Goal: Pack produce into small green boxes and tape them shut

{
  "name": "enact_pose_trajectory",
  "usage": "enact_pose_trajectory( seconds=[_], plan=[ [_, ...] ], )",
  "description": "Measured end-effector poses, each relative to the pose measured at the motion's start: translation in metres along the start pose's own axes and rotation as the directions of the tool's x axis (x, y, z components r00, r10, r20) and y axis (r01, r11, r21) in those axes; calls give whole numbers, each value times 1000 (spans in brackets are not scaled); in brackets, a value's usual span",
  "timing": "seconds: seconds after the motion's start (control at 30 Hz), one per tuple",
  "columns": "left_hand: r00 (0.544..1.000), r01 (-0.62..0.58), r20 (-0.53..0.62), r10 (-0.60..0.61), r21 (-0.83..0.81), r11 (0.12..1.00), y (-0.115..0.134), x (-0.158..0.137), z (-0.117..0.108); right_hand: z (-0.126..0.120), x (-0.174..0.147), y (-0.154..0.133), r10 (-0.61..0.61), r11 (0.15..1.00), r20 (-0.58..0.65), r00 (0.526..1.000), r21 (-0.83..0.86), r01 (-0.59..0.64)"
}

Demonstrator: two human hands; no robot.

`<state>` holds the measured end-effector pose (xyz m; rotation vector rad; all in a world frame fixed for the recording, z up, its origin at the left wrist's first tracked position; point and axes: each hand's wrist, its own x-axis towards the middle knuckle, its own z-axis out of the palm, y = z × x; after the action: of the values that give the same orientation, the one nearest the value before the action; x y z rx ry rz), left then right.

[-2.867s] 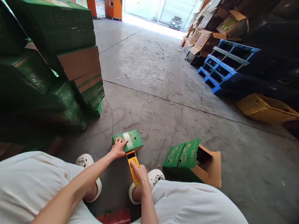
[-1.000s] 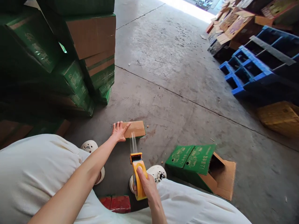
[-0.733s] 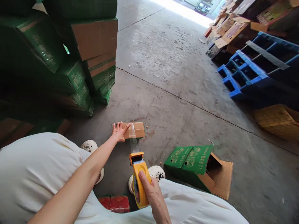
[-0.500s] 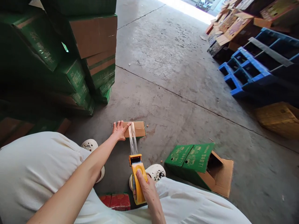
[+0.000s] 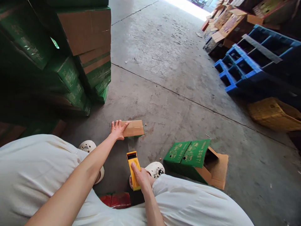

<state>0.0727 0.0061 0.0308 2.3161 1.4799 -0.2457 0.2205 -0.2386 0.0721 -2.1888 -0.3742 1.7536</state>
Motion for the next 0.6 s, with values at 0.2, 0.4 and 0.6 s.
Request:
enact_pose_trajectory(
  seconds=[0.2, 0.4, 0.6],
  plan=[
    [1000, -4, -5, 4, 25, 1000, 0, 0, 0, 9, 21, -14, 20, 999, -48, 999, 27, -19],
    [1000, -11, -7, 11, 24, 1000, -1, 3, -2, 11, 50, -54, 59, 998, -39, 997, -19, -60],
    [1000, -28, 0, 28, 5, 1000, -4, 9, -7, 11, 79, -91, 46, 998, -7, 999, -36, -46]
  ],
)
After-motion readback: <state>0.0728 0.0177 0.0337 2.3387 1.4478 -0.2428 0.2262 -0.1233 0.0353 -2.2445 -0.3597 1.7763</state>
